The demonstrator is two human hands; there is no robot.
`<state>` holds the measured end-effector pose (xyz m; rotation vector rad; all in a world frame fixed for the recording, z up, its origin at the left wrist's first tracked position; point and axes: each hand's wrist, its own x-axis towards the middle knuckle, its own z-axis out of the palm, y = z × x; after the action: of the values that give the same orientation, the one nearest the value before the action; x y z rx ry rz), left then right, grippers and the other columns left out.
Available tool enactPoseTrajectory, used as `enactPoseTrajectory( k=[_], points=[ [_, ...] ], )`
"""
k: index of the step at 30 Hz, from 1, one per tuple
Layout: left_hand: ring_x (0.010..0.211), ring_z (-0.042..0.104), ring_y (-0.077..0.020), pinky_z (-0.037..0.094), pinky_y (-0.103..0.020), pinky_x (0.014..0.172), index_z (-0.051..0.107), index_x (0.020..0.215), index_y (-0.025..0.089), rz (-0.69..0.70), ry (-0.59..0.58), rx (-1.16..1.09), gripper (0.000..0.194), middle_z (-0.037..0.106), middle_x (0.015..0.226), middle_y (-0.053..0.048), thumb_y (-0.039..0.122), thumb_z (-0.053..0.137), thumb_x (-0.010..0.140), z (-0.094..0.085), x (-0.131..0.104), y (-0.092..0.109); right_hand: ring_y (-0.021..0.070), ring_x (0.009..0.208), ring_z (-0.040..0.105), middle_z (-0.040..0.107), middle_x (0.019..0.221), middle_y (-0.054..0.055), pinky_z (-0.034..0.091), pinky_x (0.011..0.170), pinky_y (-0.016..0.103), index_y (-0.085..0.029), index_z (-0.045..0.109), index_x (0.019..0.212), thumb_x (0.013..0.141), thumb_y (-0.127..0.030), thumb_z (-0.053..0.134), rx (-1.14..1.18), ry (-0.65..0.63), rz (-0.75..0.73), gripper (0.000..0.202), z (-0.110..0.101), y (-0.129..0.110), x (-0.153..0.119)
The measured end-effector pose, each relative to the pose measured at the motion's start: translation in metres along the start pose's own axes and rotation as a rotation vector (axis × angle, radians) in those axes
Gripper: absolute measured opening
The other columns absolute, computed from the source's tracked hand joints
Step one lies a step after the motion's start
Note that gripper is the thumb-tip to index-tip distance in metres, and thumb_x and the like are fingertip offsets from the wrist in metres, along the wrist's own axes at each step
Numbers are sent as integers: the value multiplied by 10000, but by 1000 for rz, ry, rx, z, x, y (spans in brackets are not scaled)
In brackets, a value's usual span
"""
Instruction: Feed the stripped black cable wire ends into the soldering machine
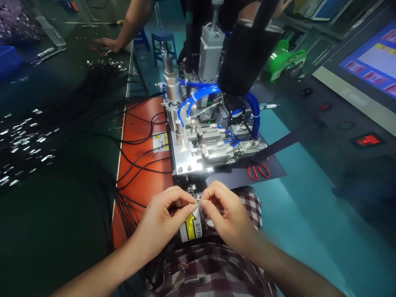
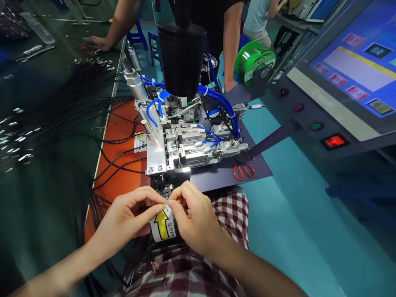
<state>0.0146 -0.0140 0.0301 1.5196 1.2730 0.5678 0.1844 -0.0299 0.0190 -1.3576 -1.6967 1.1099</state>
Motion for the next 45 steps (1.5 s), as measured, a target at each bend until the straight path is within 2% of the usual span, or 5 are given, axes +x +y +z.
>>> enactPoseTrajectory(
  k=[6,13,22,28,45],
  points=[
    [739,519,-139,400,-250,644,591,784,178,192,-143,199,132,559,794,-18,192,492,870,-3,-4,0,118,583,430,519,697,-8,267,532,263,-186,533,732,812,-151,505,-280,-248,-6,92,-22,-18,19],
    [719,524,-122,413,-227,637,588,793,191,173,-74,17,84,554,786,-2,218,536,854,-5,-3,-1,65,442,206,315,463,-87,129,450,239,-164,483,612,739,-299,583,599,-706,529,210,-24,6,44],
    [556,431,-88,353,-197,470,648,824,178,-91,-13,-154,145,481,690,19,303,578,803,-1,0,3,98,591,367,410,670,-37,310,543,235,-174,483,753,873,-242,493,380,-183,188,139,-4,1,14],
    [475,390,-64,313,-166,407,628,768,168,-187,-65,-188,109,473,575,46,275,605,771,-1,1,3,121,689,440,465,761,-7,360,616,254,-182,501,766,887,-168,459,177,-208,-12,129,-7,5,14],
    [339,309,-26,247,-127,320,579,739,158,-378,-27,-463,148,420,422,97,285,653,727,-2,4,3,100,604,442,487,694,-26,371,552,228,-177,540,707,832,-173,551,241,51,111,127,26,13,-1]
  ],
)
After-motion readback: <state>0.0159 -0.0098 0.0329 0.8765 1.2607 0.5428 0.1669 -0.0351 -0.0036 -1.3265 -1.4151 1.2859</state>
